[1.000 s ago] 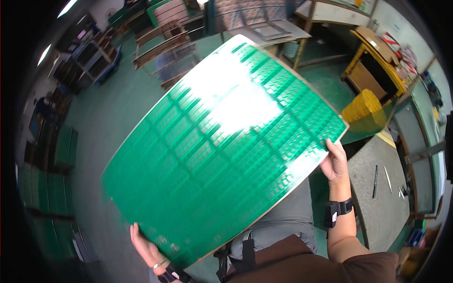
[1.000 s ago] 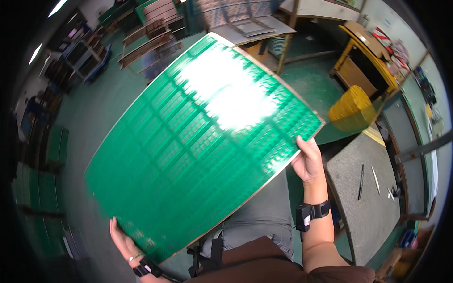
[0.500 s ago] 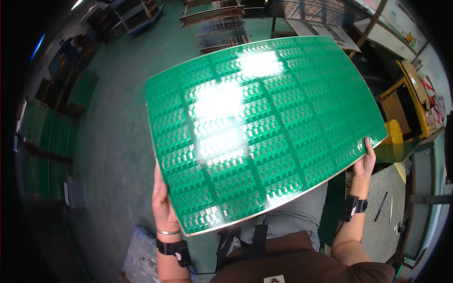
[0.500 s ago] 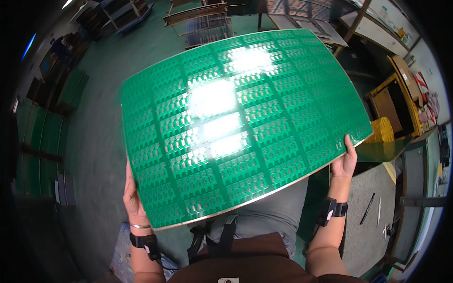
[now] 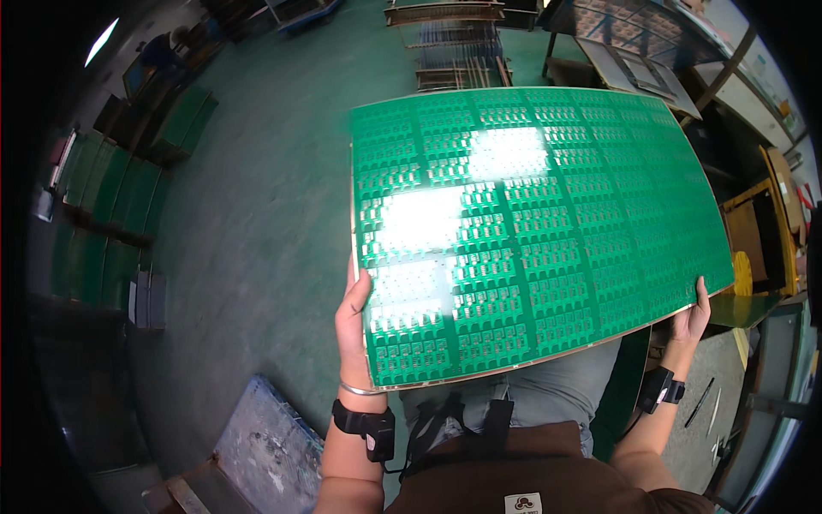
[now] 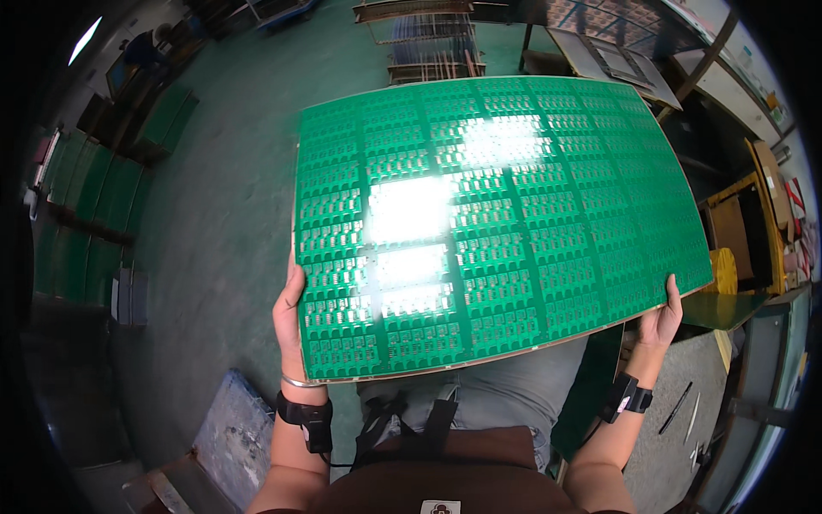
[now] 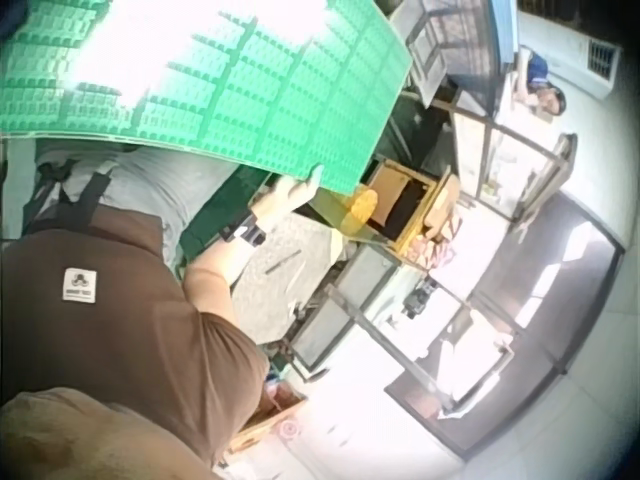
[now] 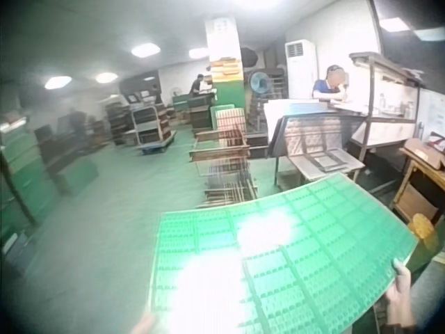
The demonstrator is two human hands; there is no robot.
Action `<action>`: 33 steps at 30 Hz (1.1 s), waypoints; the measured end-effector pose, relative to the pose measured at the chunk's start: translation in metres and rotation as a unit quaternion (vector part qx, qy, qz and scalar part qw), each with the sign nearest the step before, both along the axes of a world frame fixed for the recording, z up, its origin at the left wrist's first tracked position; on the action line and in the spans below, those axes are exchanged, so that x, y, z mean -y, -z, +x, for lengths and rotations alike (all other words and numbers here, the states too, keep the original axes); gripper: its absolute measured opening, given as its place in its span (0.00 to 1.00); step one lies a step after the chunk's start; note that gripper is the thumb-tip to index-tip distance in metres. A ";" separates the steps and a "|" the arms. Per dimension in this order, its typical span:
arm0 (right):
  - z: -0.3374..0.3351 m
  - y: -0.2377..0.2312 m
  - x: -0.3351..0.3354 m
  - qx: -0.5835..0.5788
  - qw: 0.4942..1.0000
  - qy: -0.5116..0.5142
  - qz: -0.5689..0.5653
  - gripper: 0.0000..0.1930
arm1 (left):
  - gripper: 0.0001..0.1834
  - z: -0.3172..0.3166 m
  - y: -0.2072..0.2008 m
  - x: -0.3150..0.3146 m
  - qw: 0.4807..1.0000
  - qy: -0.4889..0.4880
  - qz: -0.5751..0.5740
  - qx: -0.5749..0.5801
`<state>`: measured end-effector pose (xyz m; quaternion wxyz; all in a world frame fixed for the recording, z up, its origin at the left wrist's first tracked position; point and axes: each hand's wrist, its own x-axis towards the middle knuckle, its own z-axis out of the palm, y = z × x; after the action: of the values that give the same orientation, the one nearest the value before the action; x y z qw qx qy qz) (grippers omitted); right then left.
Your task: Picking up green circuit board panels, inspecting them, and placing them into a vertical rack on a fabrication floor.
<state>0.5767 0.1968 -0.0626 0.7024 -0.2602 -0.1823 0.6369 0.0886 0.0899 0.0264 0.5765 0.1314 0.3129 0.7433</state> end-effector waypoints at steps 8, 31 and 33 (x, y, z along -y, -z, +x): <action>0.015 0.008 -0.001 -0.020 1.000 -0.018 -0.004 0.16 | 0.28 0.001 -0.003 -0.004 0.999 0.015 0.019 0.046; 0.029 0.016 0.010 0.000 0.999 -0.029 0.017 0.18 | 0.21 -0.014 0.001 0.006 0.999 0.048 0.020 -0.004; 0.036 0.022 0.014 0.009 1.000 -0.014 0.013 0.19 | 0.19 -0.022 -0.002 0.009 0.998 0.062 0.007 -0.021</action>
<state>0.6129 0.1831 -0.0846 0.6950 -0.2542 -0.2008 0.6419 0.0667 0.0805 0.0285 0.6139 0.1704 0.3106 0.7055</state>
